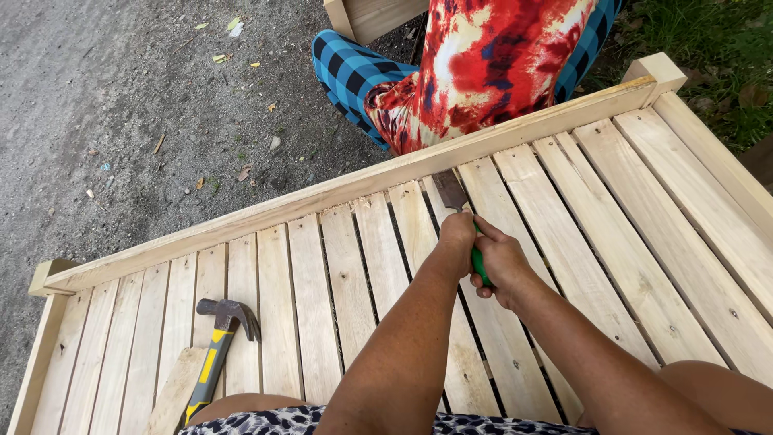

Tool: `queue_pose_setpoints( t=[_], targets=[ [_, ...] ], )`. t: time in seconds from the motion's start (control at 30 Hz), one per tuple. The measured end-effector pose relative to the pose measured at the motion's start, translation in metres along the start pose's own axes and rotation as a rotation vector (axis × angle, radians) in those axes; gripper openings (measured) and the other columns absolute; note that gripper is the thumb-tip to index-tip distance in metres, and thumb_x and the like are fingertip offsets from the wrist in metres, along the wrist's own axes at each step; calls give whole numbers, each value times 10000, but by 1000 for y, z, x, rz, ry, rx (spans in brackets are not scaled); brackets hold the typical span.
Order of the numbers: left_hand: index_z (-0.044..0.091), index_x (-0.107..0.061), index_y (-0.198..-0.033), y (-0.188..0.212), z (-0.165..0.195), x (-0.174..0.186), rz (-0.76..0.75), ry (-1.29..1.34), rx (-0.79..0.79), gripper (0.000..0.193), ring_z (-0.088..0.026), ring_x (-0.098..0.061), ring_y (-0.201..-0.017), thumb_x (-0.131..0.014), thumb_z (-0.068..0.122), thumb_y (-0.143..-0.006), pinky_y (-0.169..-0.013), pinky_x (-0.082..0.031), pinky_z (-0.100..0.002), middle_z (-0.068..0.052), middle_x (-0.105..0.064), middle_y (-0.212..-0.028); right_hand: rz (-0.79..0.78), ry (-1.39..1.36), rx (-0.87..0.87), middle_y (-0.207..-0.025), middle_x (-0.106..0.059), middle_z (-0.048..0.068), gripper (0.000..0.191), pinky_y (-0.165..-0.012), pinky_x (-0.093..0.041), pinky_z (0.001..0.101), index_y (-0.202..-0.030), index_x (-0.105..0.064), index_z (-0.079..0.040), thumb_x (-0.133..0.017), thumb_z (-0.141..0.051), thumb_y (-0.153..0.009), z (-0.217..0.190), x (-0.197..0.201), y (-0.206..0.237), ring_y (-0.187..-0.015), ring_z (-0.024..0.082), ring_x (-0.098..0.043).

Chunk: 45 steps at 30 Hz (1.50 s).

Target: The person uses a chisel to carve or smooth the edge of a wooden slatted frame. A second person in the background saws a separate wooden piece. The camera wearer continues chiseling along the frame edge throughout the clip.

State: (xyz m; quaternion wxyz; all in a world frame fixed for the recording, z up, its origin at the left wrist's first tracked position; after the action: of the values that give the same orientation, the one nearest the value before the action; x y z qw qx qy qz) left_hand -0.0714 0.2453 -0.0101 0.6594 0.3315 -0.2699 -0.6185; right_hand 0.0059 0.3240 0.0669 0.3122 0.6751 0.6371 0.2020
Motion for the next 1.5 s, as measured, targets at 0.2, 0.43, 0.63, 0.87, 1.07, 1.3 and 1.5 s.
queue_pose_setpoints(
  t=[0.2,0.43,0.63,0.87,1.07,1.3,1.5],
  targets=[
    [8,-583,-1219,-27,0,-1,68,-91,-36,466,-327,-602,-999,-429,414,-1049,-793,-499,-528,-169,-628,-1142,-4,-2,12,-641,-494,48,531,-344,-287,306,-1546,-459,-314,-344,-226,-1036,3,-9,8,-423,131,-415],
    [5,-591,-1216,-37,-3,-17,91,-110,-78,466,-328,-607,-1007,-434,411,-1048,-806,-500,-521,-172,-633,-1146,28,-63,-7,-645,-502,64,507,-334,-252,295,-1530,-477,-242,-347,-203,-1041,-5,1,10,-413,129,-401],
    [4,-597,-1213,-37,-10,-19,114,-114,-91,466,-329,-612,-1014,-438,409,-1047,-817,-500,-514,-175,-637,-1150,26,-32,-12,-639,-472,47,519,-328,-242,286,-1539,-464,-259,-326,-198,-1042,-5,8,17,-409,117,-382],
    [2,-605,-1210,-34,-15,-18,133,-126,-105,465,-330,-617,-1023,-442,406,-1046,-830,-501,-507,-178,-642,-1154,10,-25,-22,-630,-456,45,500,-331,-231,292,-1532,-460,-297,-318,-255,-1054,-2,11,15,-397,122,-356],
    [0,-611,-1208,-36,-10,-17,132,-141,-128,465,-331,-621,-1030,-446,403,-1046,-841,-501,-501,-181,-647,-1157,10,-33,-20,-629,-487,46,493,-335,-234,304,-1512,-492,-298,-339,-257,-1045,1,9,4,-388,142,-368],
    [-2,-619,-1205,-35,-2,-22,141,-155,-132,465,-332,-626,-1039,-450,400,-1044,-853,-502,-493,-185,-652,-1162,2,-30,-10,-627,-486,37,481,-339,-226,290,-1501,-511,-280,-377,-239,-1042,-8,11,6,-391,127,-381],
    [-4,-625,-1202,-30,-1,-22,122,-165,-111,465,-333,-631,-1046,-454,398,-1044,-864,-503,-487,-187,-656,-1165,37,84,-31,-634,-507,51,482,-344,-248,294,-1522,-463,-267,-334,-232,-1059,-15,10,17,-406,116,-380]
  ],
)
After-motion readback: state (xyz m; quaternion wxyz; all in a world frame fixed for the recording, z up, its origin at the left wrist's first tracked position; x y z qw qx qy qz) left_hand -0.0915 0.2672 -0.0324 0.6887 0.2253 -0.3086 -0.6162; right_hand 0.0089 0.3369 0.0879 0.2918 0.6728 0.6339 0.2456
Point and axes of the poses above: each hand's wrist, its own y-axis away from the middle knuckle, its own x-axis out of the back of the hand, z = x × y, the point moved 3 cm from there along -y, towards the middle knuckle
